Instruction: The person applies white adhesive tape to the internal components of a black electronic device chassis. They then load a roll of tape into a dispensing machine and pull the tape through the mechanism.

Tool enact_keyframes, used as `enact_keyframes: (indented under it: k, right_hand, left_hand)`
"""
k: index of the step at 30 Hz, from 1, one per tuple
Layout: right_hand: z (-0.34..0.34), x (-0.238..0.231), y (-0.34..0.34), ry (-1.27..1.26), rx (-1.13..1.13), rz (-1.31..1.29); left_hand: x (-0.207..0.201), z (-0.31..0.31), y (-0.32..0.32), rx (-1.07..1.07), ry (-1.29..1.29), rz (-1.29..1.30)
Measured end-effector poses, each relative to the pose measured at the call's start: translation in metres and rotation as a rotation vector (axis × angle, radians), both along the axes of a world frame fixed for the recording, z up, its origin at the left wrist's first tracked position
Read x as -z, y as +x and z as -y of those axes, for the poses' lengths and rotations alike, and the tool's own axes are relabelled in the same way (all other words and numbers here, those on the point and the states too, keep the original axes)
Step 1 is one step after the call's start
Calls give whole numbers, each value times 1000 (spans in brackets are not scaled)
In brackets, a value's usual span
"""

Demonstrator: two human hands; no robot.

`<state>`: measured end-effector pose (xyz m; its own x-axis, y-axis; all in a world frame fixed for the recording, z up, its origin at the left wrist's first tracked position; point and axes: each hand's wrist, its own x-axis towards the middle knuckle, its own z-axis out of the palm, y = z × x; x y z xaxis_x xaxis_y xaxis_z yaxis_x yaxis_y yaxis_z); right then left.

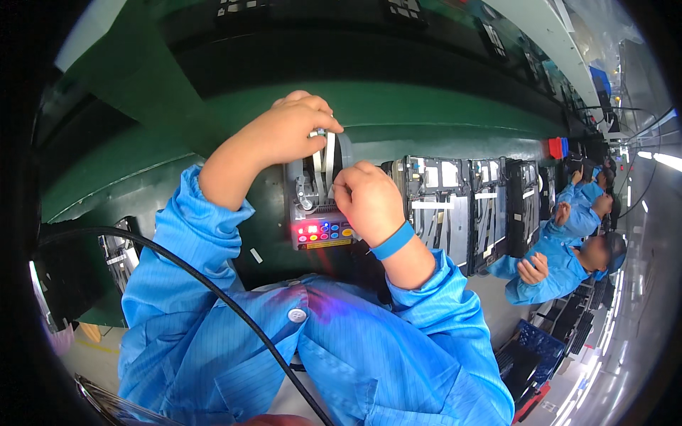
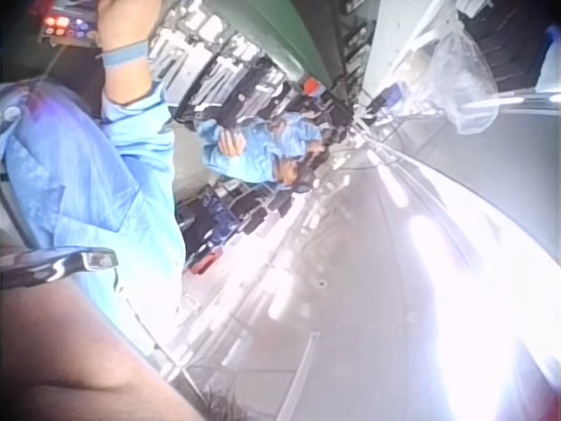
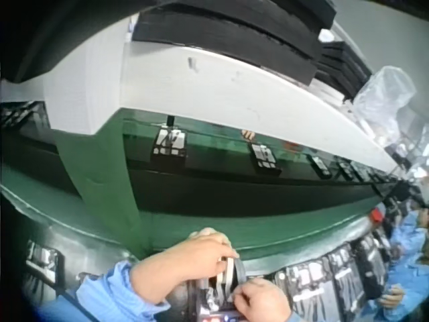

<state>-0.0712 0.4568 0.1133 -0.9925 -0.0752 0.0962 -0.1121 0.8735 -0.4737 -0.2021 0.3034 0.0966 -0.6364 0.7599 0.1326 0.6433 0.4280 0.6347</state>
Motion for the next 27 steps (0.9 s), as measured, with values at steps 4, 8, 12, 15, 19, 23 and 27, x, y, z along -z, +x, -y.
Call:
enact_keyframes:
  k: [4, 8, 12, 15, 19, 23, 27]
  right_hand:
    - [0, -3, -1, -23, 15, -2]
    - [0, -2, 0, -10, -24, -2]
    - [-2, 3, 0, 20, -119, 49]
    - [-4, 10, 2, 73, -165, 131]
    - [-5, 11, 3, 117, -178, 167]
    - [-5, 12, 3, 140, -183, 188]
    - [-3, 10, 3, 131, -179, 206]
  left_hand:
    - [-12, -5, -12, 23, -116, 41]
    - [-6, -9, -18, -15, -146, 22]
    - [6, -15, -24, -63, -122, 13]
    - [5, -19, -27, -74, -213, 5]
    - [-17, -18, -21, 1, -315, 66]
    - [-11, -20, -18, 29, -321, 32]
    - [-4, -20, -15, 13, -297, 25]
